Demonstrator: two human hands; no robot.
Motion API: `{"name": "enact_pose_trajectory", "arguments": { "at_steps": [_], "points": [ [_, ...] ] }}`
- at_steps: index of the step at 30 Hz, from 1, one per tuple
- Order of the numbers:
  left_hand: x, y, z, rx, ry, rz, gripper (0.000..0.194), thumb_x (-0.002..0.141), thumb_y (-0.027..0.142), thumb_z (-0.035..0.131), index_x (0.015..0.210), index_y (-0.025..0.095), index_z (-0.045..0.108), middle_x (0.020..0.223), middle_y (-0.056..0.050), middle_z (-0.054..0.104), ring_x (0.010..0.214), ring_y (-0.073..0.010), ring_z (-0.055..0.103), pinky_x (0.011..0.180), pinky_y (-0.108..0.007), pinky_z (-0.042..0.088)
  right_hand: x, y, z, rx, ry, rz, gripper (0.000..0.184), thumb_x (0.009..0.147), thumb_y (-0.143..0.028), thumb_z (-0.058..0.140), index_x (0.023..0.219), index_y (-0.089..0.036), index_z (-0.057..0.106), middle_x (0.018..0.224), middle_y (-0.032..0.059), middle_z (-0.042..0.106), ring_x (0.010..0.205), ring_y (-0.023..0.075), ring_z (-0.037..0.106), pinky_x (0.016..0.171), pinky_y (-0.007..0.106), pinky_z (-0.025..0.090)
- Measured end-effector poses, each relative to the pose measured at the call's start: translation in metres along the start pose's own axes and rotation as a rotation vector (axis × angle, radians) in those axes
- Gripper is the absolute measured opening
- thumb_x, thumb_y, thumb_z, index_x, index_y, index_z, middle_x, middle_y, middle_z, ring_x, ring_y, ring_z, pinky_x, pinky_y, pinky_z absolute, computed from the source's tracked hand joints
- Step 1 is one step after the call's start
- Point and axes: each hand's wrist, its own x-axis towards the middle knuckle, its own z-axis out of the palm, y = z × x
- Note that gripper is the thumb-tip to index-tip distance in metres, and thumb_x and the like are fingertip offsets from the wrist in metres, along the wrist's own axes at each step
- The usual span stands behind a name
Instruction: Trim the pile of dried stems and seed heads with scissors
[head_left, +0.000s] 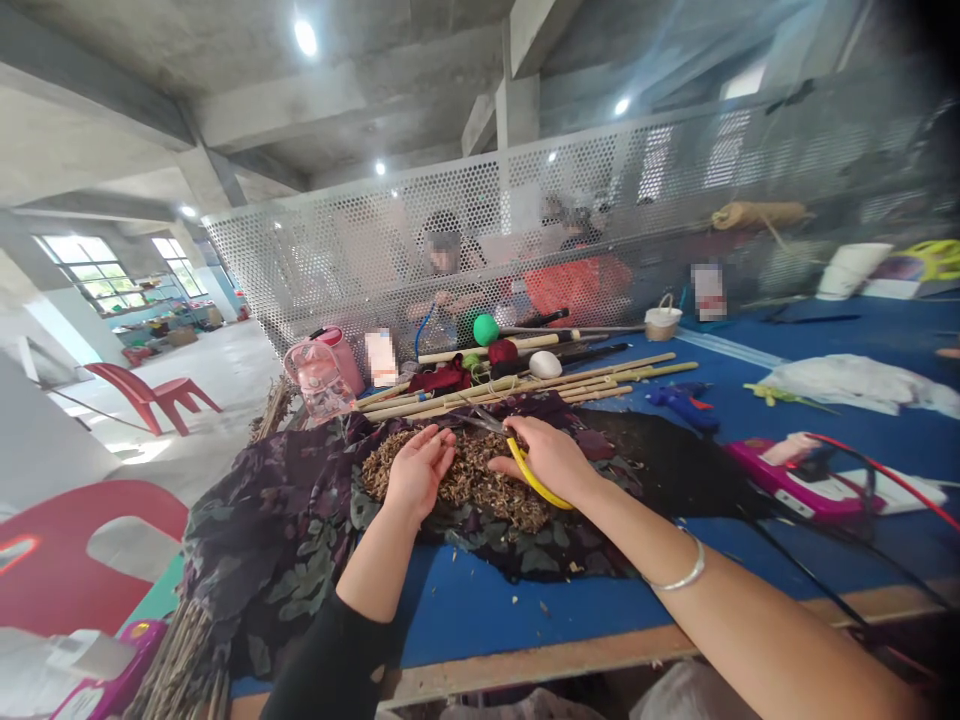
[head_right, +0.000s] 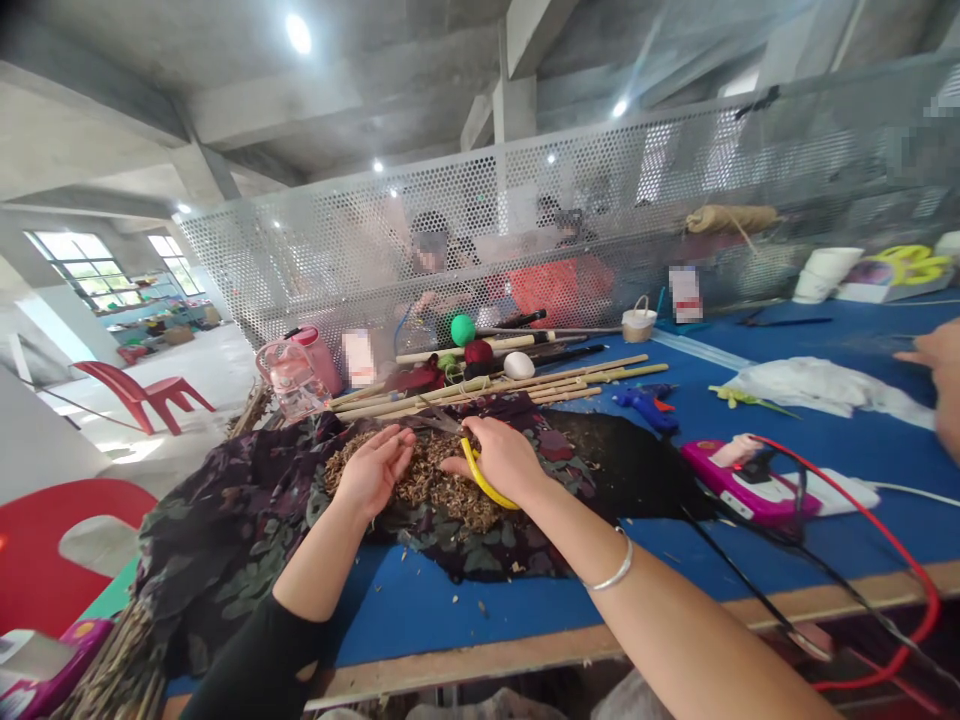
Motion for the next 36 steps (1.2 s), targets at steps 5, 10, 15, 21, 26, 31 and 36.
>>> {"name": "enact_pose_trajectory", "arguments": {
  "at_steps": [5,10,15,21,26,31,36],
  "points": [
    [0.009,0.008,-0.012,0.324,0.081,0.220,0.010,0.075,0.017,0.060,0.083,0.011,0.058,0.073,-0.004,0.064,0.059,-0.0074,0.060,0.055,-0.016,0.048,0.004,0.008,-0.005,0.004,0.068,0.070,0.053,0.074,-0.053,0.056,0.113,-0.017,0.052,0.098,0.0100,0.062,0.087,0.0231,0.060,0.072,0.031,0.045],
    [0.019,0.009,-0.027,0.729,0.091,0.364,0.016,0.073,0.029,0.060,0.075,0.013,0.064,0.054,0.002,0.055,0.042,-0.0066,0.045,0.040,-0.017,0.037,0.006,0.014,-0.008,0.004,0.089,0.104,0.051,0.074,-0.052,0.056,0.112,-0.017,0.053,0.095,0.0095,0.063,0.082,0.0225,0.061,0.068,0.030,0.044],
    [0.022,0.003,-0.030,0.729,0.071,0.299,0.015,0.074,0.019,0.056,0.087,0.016,0.065,0.064,-0.002,0.062,0.053,-0.0119,0.055,0.055,-0.024,0.046,0.006,0.015,-0.005,0.011,0.086,0.108,0.051,0.074,-0.052,0.055,0.112,-0.018,0.053,0.091,0.0081,0.063,0.078,0.0214,0.061,0.066,0.029,0.044],
    [0.006,0.012,-0.025,1.255,0.038,0.669,0.018,0.067,0.020,0.066,0.085,0.022,0.070,0.092,-0.007,0.064,0.083,-0.0193,0.059,0.082,-0.031,0.043,0.005,0.015,-0.004,0.022,0.070,0.098,0.051,0.075,-0.053,0.055,0.112,-0.018,0.053,0.090,0.0079,0.063,0.077,0.0208,0.060,0.065,0.028,0.043],
    [-0.005,0.020,-0.027,1.607,-0.212,0.469,0.006,0.063,0.023,0.068,0.068,0.024,0.071,0.070,-0.003,0.065,0.068,-0.0186,0.058,0.071,-0.028,0.043,0.005,0.015,-0.005,0.025,0.058,0.098,0.050,0.075,-0.053,0.054,0.111,-0.017,0.053,0.085,0.0066,0.062,0.074,0.0197,0.059,0.063,0.028,0.042],
    [-0.002,0.015,-0.034,1.649,-0.268,0.361,0.023,0.053,0.015,0.071,0.072,0.027,0.072,0.070,-0.002,0.066,0.070,-0.0193,0.060,0.069,-0.025,0.043,0.005,0.014,-0.001,0.024,0.050,0.097,0.051,0.074,-0.053,0.055,0.110,-0.018,0.053,0.082,0.0053,0.062,0.072,0.0193,0.059,0.061,0.027,0.041],
    [-0.001,0.012,-0.031,1.672,-0.214,0.414,0.012,0.056,0.017,0.070,0.065,0.026,0.071,0.071,-0.003,0.067,0.070,-0.0214,0.061,0.068,-0.027,0.044,0.004,0.012,0.001,0.020,0.034,0.087,0.049,0.075,-0.052,0.054,0.111,-0.019,0.053,0.083,0.0056,0.062,0.073,0.0193,0.060,0.059,0.026,0.040]
  ]
}}
